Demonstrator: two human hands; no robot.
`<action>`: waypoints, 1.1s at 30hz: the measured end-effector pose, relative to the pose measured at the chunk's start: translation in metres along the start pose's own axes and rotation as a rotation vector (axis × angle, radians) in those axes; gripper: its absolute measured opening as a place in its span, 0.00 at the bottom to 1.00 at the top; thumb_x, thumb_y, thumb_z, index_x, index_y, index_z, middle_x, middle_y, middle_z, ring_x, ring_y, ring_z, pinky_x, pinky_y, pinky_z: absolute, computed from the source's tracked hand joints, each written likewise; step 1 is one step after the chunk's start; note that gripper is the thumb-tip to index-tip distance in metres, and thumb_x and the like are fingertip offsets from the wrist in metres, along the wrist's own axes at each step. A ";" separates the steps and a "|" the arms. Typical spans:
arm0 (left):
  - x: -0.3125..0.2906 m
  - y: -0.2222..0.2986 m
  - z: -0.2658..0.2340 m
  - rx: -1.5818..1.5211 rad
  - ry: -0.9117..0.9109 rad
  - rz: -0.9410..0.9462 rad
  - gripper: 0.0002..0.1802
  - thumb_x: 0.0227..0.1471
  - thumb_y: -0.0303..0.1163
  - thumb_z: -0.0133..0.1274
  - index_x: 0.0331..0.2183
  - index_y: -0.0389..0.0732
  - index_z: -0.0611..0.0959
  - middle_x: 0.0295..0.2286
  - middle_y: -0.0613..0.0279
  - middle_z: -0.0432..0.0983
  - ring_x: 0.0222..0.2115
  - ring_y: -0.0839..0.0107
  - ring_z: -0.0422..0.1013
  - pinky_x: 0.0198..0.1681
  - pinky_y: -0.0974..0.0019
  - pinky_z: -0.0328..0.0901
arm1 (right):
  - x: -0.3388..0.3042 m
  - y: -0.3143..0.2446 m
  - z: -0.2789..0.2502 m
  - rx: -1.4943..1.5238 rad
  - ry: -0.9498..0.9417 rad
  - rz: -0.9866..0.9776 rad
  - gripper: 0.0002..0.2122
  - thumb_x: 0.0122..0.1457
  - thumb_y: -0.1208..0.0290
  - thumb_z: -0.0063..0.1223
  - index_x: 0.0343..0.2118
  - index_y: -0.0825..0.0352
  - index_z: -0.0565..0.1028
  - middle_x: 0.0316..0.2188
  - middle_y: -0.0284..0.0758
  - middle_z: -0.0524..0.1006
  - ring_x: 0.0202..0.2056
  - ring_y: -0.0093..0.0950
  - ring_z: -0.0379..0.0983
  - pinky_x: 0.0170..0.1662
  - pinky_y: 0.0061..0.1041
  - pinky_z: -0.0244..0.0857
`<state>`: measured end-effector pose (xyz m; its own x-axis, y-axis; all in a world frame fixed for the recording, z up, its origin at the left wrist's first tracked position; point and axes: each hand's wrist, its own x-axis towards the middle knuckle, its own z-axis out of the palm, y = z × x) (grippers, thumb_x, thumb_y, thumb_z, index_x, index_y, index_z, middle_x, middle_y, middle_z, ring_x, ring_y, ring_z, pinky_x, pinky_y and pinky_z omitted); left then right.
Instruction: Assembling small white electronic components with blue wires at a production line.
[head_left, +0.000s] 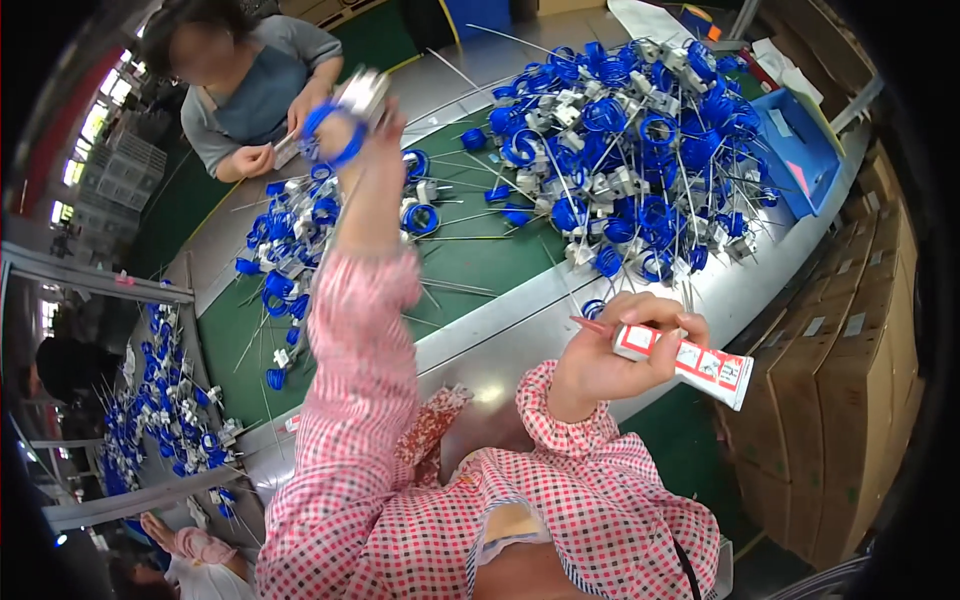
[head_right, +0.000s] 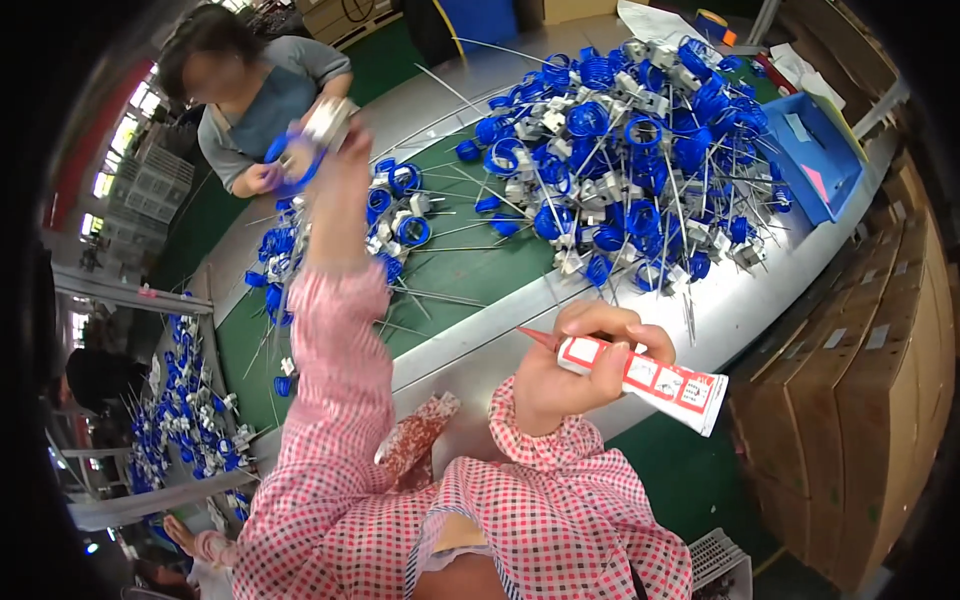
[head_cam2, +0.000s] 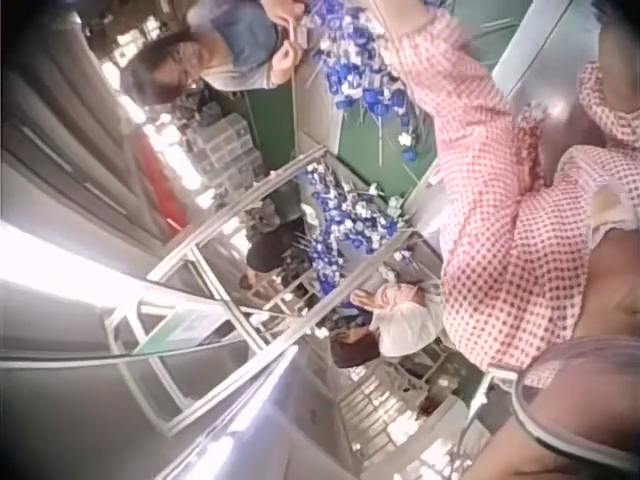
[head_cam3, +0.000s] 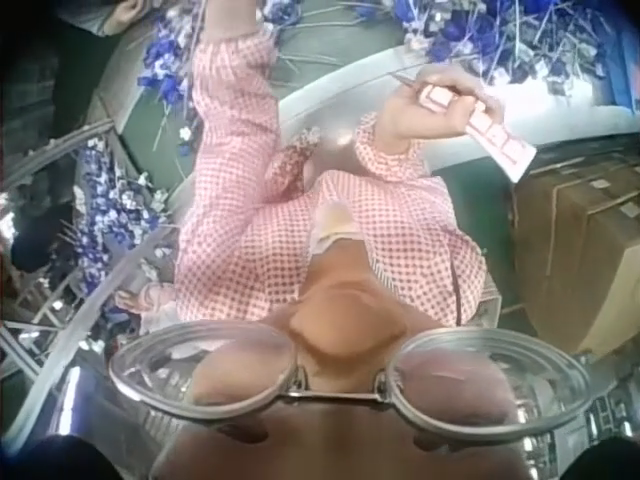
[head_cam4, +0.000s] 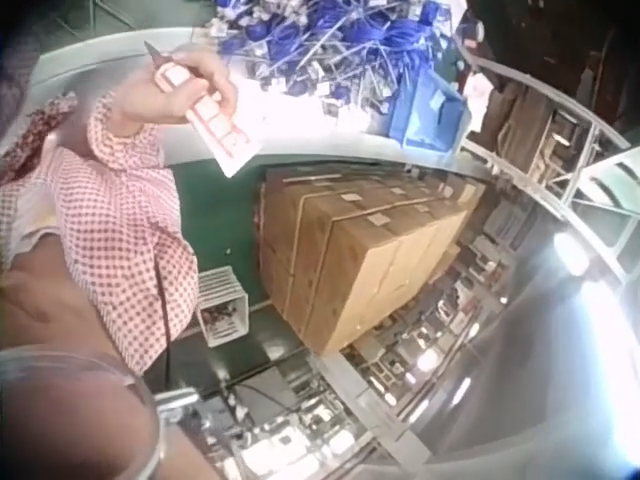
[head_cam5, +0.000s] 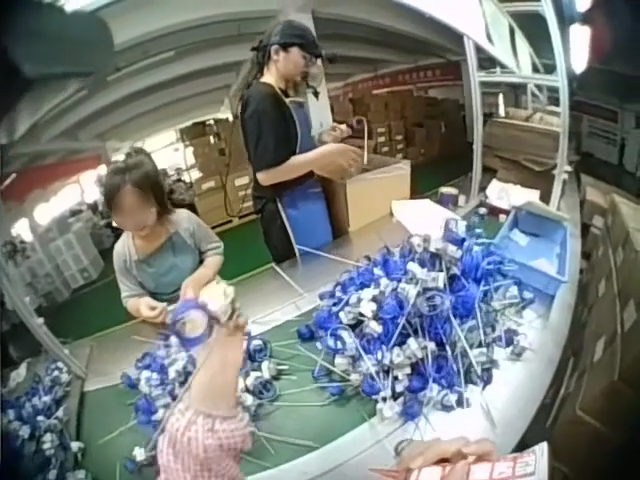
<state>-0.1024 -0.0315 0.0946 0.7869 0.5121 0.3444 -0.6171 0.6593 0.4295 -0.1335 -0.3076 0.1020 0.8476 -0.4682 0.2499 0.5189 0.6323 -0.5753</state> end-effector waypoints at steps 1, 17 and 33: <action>0.032 -0.022 -0.006 0.256 0.042 0.198 0.21 0.50 0.49 0.37 0.37 0.43 0.73 0.31 0.59 0.72 0.26 0.63 0.69 0.22 0.61 0.62 | 0.001 0.001 -0.004 -0.012 0.000 -0.015 0.07 0.52 0.68 0.34 0.31 0.64 0.58 0.12 0.33 0.62 0.11 0.18 0.50 0.12 0.15 0.44; 0.041 -0.060 -0.001 2.307 -0.480 0.238 0.10 0.42 0.30 0.43 0.28 0.39 0.76 0.30 0.52 0.72 0.35 0.56 0.68 0.36 0.57 0.63 | -0.001 -0.011 -0.006 -0.152 -0.079 -0.090 0.06 0.50 0.70 0.34 0.29 0.65 0.57 0.12 0.33 0.61 0.11 0.19 0.50 0.13 0.15 0.42; -0.062 0.063 -0.096 2.832 -0.555 -0.580 0.24 0.36 0.31 0.54 0.41 0.47 0.72 0.38 0.54 0.64 0.43 0.59 0.63 0.50 0.44 0.47 | -0.061 -0.023 0.018 -0.177 -0.396 -0.044 0.09 0.47 0.69 0.37 0.28 0.67 0.56 0.11 0.35 0.62 0.12 0.21 0.53 0.14 0.17 0.47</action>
<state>-0.1893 0.0313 0.0198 0.9190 0.3606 -0.1595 0.3077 -0.9088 -0.2818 -0.1949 -0.2825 0.1140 0.8201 -0.1975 0.5371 0.5579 0.4853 -0.6733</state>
